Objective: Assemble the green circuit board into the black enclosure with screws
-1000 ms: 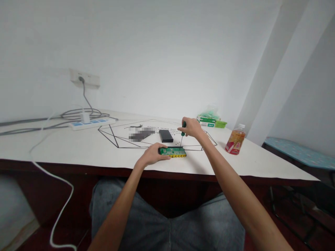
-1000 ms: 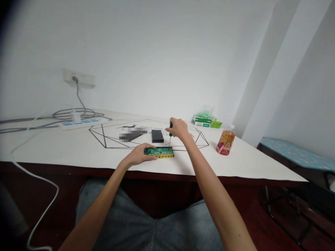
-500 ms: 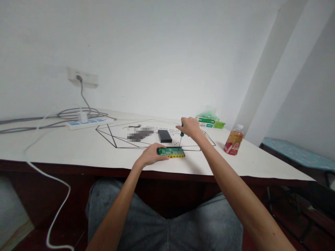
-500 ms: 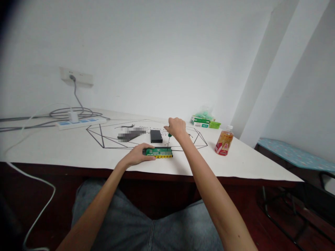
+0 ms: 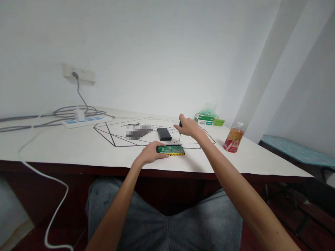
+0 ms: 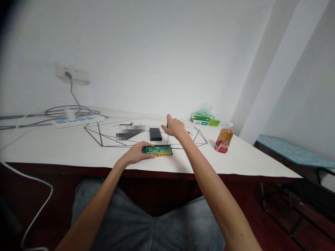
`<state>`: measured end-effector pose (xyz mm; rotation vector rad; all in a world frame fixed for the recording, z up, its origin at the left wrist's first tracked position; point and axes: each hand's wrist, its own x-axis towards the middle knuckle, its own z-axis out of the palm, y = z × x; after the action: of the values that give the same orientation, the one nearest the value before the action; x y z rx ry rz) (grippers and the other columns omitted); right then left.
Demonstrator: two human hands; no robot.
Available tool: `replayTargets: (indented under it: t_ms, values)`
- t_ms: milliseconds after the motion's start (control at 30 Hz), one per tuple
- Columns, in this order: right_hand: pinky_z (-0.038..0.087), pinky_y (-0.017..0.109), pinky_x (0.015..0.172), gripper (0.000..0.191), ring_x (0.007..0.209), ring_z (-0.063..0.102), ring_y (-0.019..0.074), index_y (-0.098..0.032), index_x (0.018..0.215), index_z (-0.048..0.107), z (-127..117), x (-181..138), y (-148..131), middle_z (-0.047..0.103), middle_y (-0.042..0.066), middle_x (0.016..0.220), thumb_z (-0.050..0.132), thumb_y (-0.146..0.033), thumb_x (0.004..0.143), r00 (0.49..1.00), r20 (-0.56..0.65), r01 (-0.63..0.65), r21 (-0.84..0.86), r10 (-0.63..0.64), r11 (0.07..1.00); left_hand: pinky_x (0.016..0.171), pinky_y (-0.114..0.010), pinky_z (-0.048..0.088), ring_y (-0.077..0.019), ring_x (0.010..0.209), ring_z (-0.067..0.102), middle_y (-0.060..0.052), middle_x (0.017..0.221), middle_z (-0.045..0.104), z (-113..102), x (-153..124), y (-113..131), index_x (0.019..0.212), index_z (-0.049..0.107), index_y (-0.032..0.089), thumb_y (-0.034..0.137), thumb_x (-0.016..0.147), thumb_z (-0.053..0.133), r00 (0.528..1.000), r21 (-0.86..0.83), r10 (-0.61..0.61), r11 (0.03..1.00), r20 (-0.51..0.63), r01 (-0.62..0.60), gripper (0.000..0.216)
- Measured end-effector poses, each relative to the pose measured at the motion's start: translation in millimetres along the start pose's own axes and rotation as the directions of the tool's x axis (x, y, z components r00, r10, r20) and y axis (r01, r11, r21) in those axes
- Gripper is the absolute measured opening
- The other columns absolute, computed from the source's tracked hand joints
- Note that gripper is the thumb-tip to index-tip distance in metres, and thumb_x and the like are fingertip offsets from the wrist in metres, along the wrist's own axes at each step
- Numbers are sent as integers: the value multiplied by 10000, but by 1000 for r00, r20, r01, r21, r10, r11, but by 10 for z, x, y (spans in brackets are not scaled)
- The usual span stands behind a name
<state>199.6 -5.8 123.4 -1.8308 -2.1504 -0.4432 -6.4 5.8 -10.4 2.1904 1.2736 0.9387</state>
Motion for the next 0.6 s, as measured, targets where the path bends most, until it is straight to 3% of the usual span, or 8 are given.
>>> replayTargets:
  t_ms: [133, 267, 467, 600]
  values:
    - [436, 295, 677, 313, 889, 660, 242, -181, 1164, 515, 3, 8, 20, 685, 133, 1102, 566, -285, 874, 998, 63, 24, 69, -28, 997, 964, -382, 478, -296, 1105, 618, -91, 1203, 675, 22, 15, -48, 1138, 686, 202, 586, 595, 793, 1000, -10, 7, 1000, -5, -7, 673]
    - [444, 328, 718, 327, 1005, 638, 296, -187, 1140, 544, -24, 12, -10, 681, 155, 1115, 555, -420, 911, 999, 3, 32, -42, -32, 999, 964, -384, 476, -298, 1106, 619, -86, 1197, 679, 22, 17, -54, 1140, 690, 207, 585, 602, 791, 1000, 13, 13, 1000, -1, -13, 665]
    - [435, 306, 663, 328, 767, 665, 201, -210, 1175, 534, -121, 41, -80, 696, 105, 1071, 576, -250, 852, 985, 168, 30, 64, -41, 998, 950, -380, 483, -299, 1097, 626, -83, 1184, 689, -2, 7, -17, 1140, 697, 213, 586, 605, 789, 1000, 26, 30, 999, 4, -30, 659]
    - [434, 332, 724, 289, 919, 653, 261, -194, 1069, 580, -141, 65, -81, 704, 112, 939, 621, -389, 859, 997, 64, 49, -77, -44, 996, 957, -382, 480, -294, 1099, 625, -84, 1179, 691, 2, 14, -18, 1127, 697, 208, 570, 602, 793, 1000, 12, 27, 1000, -5, -27, 645]
